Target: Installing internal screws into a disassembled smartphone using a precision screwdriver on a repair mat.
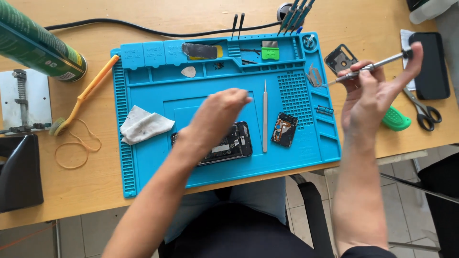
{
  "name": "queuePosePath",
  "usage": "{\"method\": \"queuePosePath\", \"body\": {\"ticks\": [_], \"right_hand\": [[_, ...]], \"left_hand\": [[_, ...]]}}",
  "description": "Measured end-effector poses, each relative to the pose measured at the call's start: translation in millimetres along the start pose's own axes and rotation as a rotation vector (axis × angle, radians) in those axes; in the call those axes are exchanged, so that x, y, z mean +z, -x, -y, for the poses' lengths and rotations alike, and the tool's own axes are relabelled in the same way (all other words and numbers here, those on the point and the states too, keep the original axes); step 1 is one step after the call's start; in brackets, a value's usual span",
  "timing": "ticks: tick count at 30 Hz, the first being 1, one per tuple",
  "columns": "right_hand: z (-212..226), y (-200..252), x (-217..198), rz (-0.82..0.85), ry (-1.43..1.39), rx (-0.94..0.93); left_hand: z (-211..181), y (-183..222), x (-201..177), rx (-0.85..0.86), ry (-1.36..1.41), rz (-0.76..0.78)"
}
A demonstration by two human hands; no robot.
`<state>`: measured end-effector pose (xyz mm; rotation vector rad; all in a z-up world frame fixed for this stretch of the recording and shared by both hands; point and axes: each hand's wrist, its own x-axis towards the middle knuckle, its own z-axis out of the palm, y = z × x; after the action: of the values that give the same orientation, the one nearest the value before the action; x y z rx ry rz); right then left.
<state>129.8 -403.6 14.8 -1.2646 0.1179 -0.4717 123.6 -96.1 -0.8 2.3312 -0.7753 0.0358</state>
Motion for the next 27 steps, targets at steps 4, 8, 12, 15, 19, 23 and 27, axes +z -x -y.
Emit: {"method": "queuePosePath", "body": {"ticks": [4, 8, 12, 15, 19, 23, 27], "right_hand": [[5.6, -38.3, -8.8, 0.348, 0.673, -0.040], [-27.5, -61.2, -30.5, 0.588, 1.198, -0.244], [-35.3, -66.1, -18.6, 0.639, 1.455, -0.198], [-43.5, -77.5, -22.9, 0.620, 1.486, -0.234], [-62.5, -98.3, -45.0, 0.537, 1.464, -0.314], [-51.5, -56.8, -38.3, 0.539, 1.390, -0.333], [-16.4, 24.4, -8.9, 0.787, 1.271, -0.250]], "left_hand": [[27.7, 34.6, -31.1, -0.144, -0.184, 0.074], [37.2, 56.4, -41.8, -0.044, -0.374, -0.055], [54.6, 59.7, -27.4, 0.096, -0.455, -0.083], [59.8, 62.4, -18.7, 0.194, -0.500, -0.113], [70.6, 64.1, -4.2, 0.263, -0.579, -0.152], [67.0, 68.1, -4.5, 0.242, -0.587, -0.157], [55.9, 71.0, -18.3, 0.176, -0.431, -0.143]]}}
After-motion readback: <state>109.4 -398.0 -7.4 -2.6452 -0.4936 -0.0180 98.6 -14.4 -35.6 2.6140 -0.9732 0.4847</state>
